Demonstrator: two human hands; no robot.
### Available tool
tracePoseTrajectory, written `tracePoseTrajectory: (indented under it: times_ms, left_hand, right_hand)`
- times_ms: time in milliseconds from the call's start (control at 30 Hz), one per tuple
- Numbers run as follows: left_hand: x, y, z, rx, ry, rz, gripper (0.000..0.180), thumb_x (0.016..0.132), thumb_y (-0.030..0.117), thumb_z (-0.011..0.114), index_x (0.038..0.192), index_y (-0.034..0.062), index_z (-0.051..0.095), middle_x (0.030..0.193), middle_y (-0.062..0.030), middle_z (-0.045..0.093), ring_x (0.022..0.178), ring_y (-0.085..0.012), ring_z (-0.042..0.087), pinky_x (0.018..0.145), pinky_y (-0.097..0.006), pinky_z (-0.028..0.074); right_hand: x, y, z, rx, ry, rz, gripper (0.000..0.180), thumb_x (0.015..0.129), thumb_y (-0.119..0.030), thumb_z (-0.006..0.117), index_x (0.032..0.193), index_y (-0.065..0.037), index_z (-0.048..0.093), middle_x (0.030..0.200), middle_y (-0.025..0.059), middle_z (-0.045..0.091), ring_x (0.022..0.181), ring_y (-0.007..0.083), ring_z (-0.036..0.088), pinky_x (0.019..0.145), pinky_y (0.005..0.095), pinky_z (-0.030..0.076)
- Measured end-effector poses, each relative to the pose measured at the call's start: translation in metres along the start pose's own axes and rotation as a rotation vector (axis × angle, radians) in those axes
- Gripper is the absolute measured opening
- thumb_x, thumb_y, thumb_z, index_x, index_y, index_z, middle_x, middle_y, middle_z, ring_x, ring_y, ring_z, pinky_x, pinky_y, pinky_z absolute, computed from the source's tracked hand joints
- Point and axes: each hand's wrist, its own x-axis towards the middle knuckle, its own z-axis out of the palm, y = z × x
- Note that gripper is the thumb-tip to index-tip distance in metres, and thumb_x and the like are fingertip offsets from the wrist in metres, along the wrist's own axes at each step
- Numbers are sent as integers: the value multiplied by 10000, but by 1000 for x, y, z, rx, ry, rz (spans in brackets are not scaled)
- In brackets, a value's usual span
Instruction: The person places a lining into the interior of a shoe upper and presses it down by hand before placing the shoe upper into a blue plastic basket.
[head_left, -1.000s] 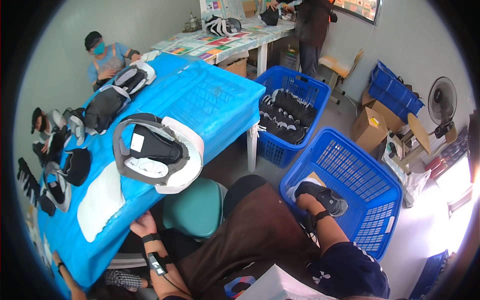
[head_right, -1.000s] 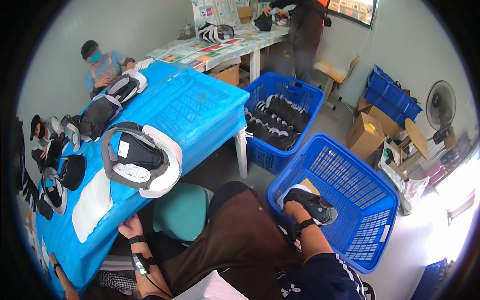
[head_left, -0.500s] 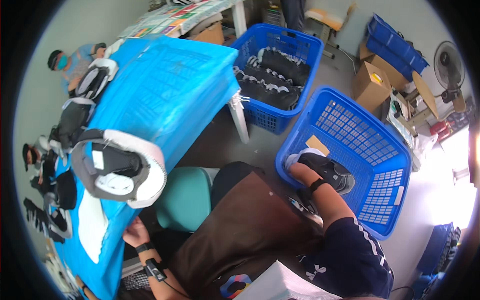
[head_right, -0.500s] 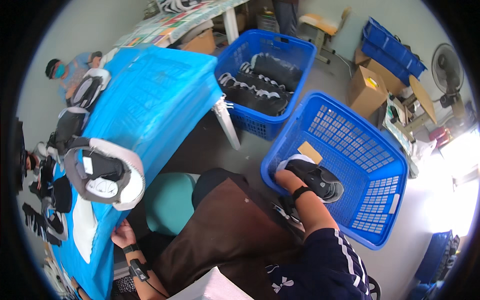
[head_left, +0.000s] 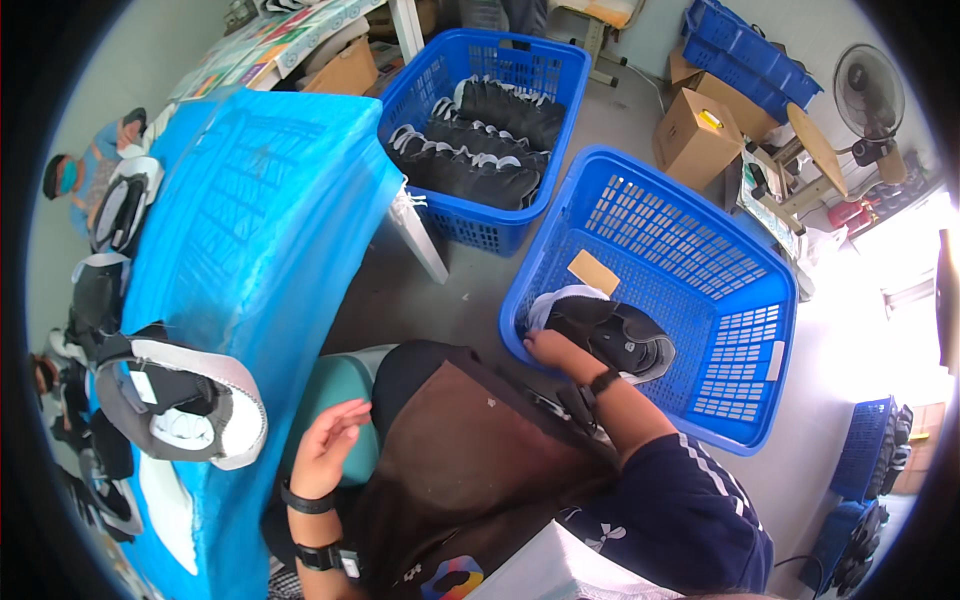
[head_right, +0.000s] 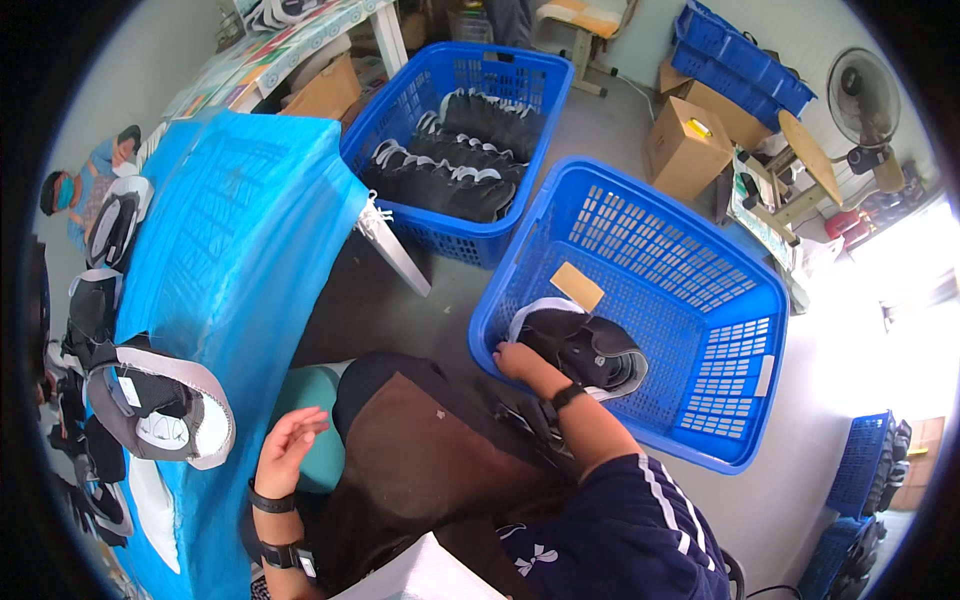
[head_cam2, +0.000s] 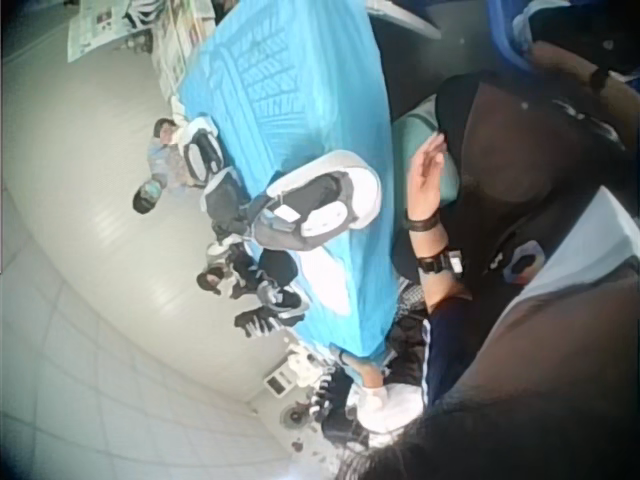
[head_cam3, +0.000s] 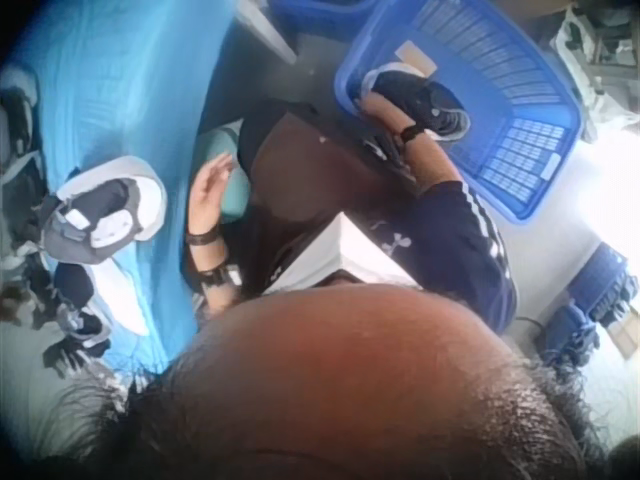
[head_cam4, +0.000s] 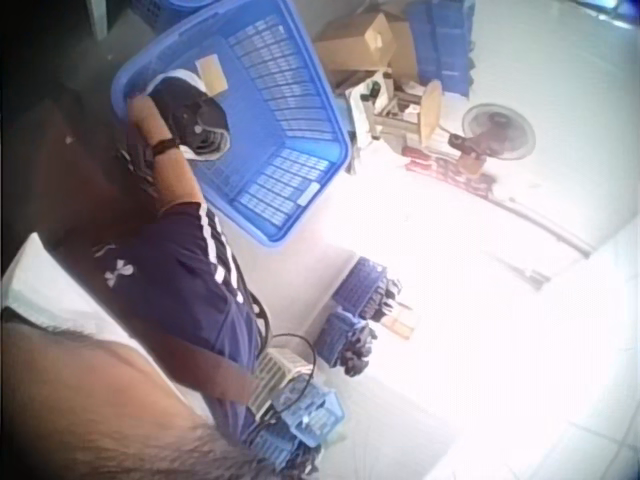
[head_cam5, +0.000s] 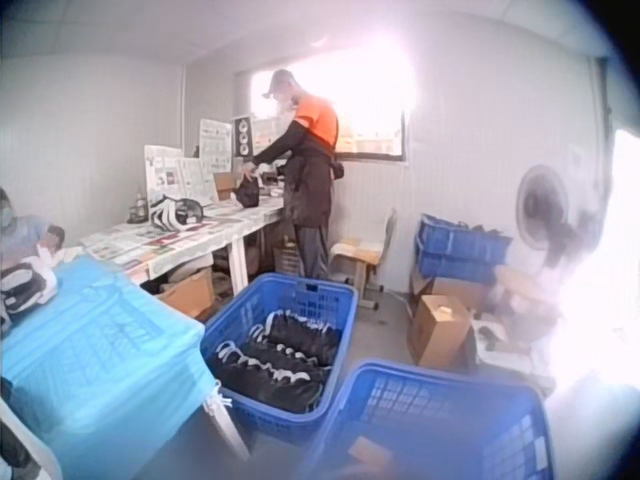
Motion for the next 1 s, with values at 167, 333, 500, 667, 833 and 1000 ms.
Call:
tracePoseTrajectory:
  times_ms: [167,333,500,667,833,1000]
  left_hand:
    - [20,34,29,263,-144,181,238,808,29,498,1040,-15,522,990,-112,578,910,-180,555,802,-281,425]
    - [38,48,51,363,-257,207,232,799,22,502,1028,-3,534,950,-102,584,878,-174,561,787,-272,428]
    - [41,45,56,372,-301,197,222,802,17,495,1019,-4,537,940,-96,585,874,-168,559,782,-261,427]
    - [41,32,53,221,-270,61,199,831,37,480,1019,-10,528,943,-85,584,880,-149,550,787,-254,424]
    - [42,25,51,174,-262,4,195,842,44,474,1025,-5,520,953,-80,575,894,-141,538,801,-252,416]
    - [49,17,57,53,-225,-10,182,841,46,479,1012,3,524,966,-74,565,889,-134,527,797,-249,410]
  right_hand:
    - [-107,-43,-74,-554,686,-307,494,617,-239,659,1076,-121,519,1190,89,436,1146,304,337,939,506,248]
    - [-146,9,-118,-597,298,242,1021,436,-453,769,1306,-315,254,1371,141,191,1243,453,103,930,617,167]
    - [-120,56,-97,-379,256,-23,837,578,-571,643,1285,-283,299,1284,144,356,1084,424,408,892,446,370]
    - [-96,88,-103,-185,360,-39,441,809,-451,444,1176,-206,455,1170,103,485,1015,325,492,851,396,408]
    - [-74,62,-80,-326,430,141,372,831,-456,386,1082,-217,522,1021,117,546,913,339,537,767,420,440]
    - [-61,62,-67,-449,610,128,339,834,-439,392,1025,-206,547,930,110,565,853,321,556,733,436,436]
